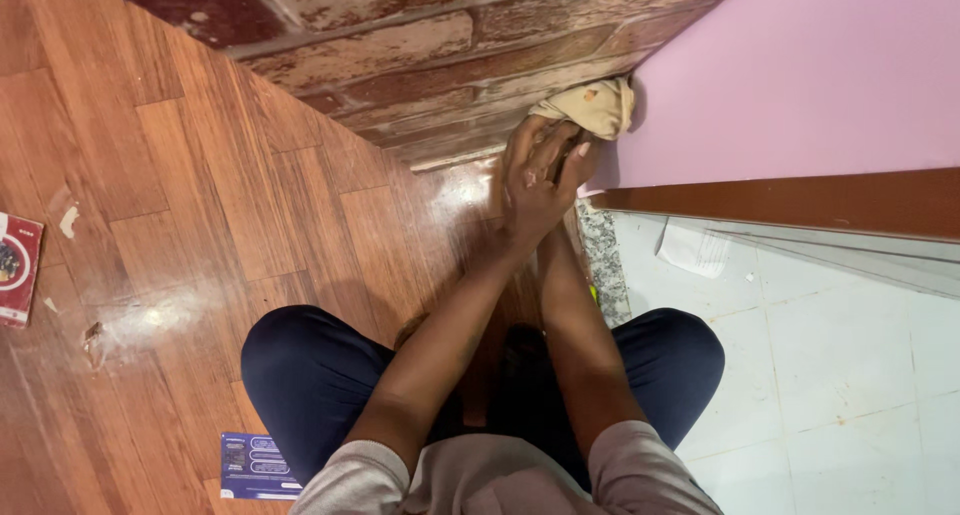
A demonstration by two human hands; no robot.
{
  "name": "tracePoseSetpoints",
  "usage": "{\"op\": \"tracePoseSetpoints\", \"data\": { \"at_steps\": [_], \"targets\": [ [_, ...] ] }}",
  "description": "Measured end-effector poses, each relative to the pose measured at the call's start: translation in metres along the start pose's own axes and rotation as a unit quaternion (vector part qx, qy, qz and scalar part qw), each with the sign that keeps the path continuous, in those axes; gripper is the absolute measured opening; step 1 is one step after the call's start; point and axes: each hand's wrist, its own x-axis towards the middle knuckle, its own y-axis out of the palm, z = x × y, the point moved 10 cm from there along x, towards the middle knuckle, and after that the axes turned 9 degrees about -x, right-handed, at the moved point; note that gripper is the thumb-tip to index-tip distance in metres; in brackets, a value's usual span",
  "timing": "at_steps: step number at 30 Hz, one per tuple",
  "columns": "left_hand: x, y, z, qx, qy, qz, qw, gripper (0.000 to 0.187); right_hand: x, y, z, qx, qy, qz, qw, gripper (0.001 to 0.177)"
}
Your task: The person wipes down the surfaces and edges of a wooden and brick-patterned shelf unit using a cloth.
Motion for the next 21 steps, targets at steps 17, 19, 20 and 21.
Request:
{"op": "tracePoseSetpoints", "data": {
  "at_steps": [17, 19, 20, 21],
  "targets": [
    [-0.106, -0.123, 0.184, -0.369, -0.345, -0.305, 0.807, 0.030, -0.089, 0.098, -0.074, -0.446, -0.346, 0.349, 0.749, 0.020],
    [-0.122, -0.080, 0.189, -0.348, -0.438, -0.195, 0.806, 0.035, -0.071, 0.052, -0.086, -0.493, -0.325, 0.284, 0.755, 0.013],
    [-0.120, -0.058, 0.187, -0.373, -0.450, -0.174, 0.792, 0.037, -0.061, 0.031, -0.083, -0.515, -0.319, 0.220, 0.764, 0.013],
    [-0.115, -0.038, 0.181, -0.399, -0.462, -0.153, 0.777, 0.039, -0.049, 0.014, -0.078, -0.519, -0.291, 0.164, 0.787, 0.012]
  ]
}}
